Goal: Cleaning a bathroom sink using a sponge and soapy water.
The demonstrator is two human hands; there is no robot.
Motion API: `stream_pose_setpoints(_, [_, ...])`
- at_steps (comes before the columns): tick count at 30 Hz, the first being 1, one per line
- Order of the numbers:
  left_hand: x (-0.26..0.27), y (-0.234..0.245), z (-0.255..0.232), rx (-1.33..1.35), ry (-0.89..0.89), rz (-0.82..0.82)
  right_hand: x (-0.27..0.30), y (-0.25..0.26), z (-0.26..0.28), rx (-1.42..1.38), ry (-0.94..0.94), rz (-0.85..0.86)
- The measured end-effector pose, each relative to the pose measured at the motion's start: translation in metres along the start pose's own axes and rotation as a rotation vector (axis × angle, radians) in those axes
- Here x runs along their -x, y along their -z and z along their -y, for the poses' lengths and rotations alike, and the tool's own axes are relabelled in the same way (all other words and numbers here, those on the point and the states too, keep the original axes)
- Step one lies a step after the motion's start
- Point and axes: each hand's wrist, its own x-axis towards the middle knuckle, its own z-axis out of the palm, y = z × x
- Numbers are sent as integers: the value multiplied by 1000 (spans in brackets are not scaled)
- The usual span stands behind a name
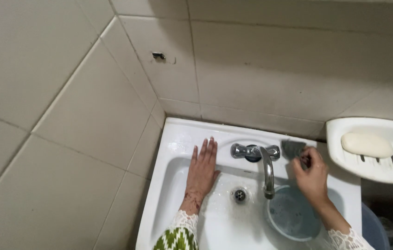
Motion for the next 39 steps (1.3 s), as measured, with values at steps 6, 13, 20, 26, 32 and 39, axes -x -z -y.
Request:
stream_pose_setpoints(6, [-9, 0, 0, 159, -24, -12, 4, -18, 37, 77, 265, 162])
stream_pose_setpoints(13, [-9, 41, -65, 699, 172, -263, -7, -25, 47, 194, 508, 234])
stream_pose_setpoints(20, [-14, 46, -128, 1399, 501, -67, -35, -39, 27, 383, 553, 379])
stream_pose_setpoints(26, [-18, 60, -146, 1887, 541, 68, -45, -45, 30, 400, 347, 351])
stream_pose_setpoints(32, [-15, 54, -155, 1980, 419, 114, -45, -51, 31, 405, 98, 335])
stream_pose_setpoints(39, [-14, 46, -163, 2044, 454, 68, -28, -40, 41, 325, 181, 288])
